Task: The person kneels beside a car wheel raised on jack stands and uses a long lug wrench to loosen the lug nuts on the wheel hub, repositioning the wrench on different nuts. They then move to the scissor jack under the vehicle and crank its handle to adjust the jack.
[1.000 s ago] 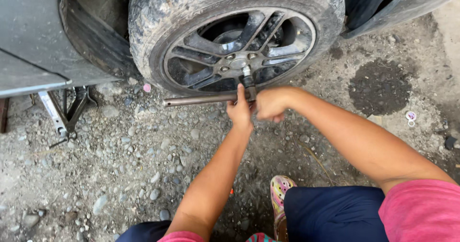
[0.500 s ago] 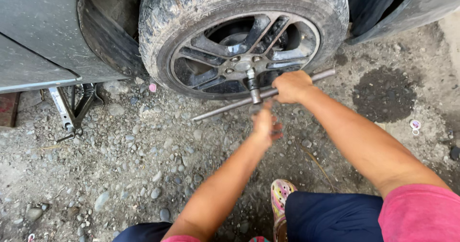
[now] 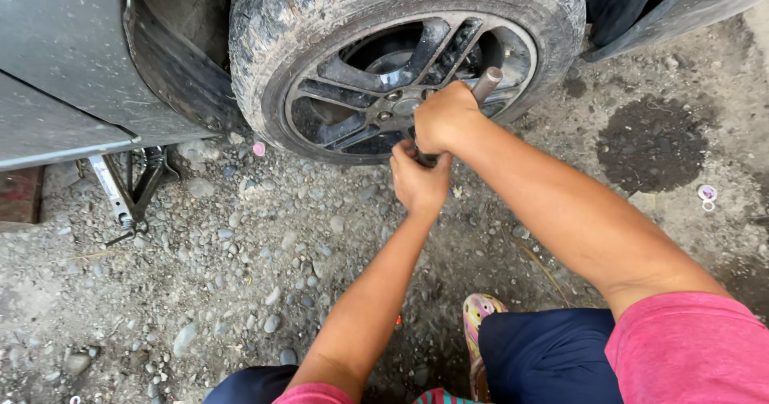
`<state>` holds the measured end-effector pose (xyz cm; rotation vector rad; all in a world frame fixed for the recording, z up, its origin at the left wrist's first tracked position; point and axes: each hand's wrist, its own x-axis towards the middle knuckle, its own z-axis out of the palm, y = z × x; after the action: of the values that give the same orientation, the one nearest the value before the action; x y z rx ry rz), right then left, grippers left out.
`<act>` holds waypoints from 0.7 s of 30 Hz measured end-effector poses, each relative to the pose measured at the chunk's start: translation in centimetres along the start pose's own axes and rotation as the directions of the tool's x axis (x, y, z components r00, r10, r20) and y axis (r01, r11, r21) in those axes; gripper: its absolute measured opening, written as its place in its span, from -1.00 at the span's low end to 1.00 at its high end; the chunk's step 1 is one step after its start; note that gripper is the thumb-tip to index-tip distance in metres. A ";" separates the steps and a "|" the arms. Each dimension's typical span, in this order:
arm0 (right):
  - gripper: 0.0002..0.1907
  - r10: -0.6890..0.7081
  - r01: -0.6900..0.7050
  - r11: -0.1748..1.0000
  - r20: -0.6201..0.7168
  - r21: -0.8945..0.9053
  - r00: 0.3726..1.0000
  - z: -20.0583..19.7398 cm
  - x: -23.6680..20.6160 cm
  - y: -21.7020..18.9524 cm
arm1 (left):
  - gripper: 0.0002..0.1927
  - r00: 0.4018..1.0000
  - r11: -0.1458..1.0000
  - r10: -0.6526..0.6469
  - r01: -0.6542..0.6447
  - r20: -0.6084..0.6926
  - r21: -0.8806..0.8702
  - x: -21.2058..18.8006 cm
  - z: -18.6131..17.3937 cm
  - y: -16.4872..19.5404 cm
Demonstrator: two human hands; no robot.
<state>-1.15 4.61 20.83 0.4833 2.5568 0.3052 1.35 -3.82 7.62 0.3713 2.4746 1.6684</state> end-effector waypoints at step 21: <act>-0.68 -0.272 0.810 0.582 -0.956 -0.070 0.113 -3.2 -7.0 -1.6 | -0.64 0.968 0.710 0.234 -0.231 -0.086 -0.665 0.9 2.8 -5.3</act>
<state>2.34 0.01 26.11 -0.9491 3.6440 -0.6320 0.52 -2.92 1.70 0.5955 1.6709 2.4993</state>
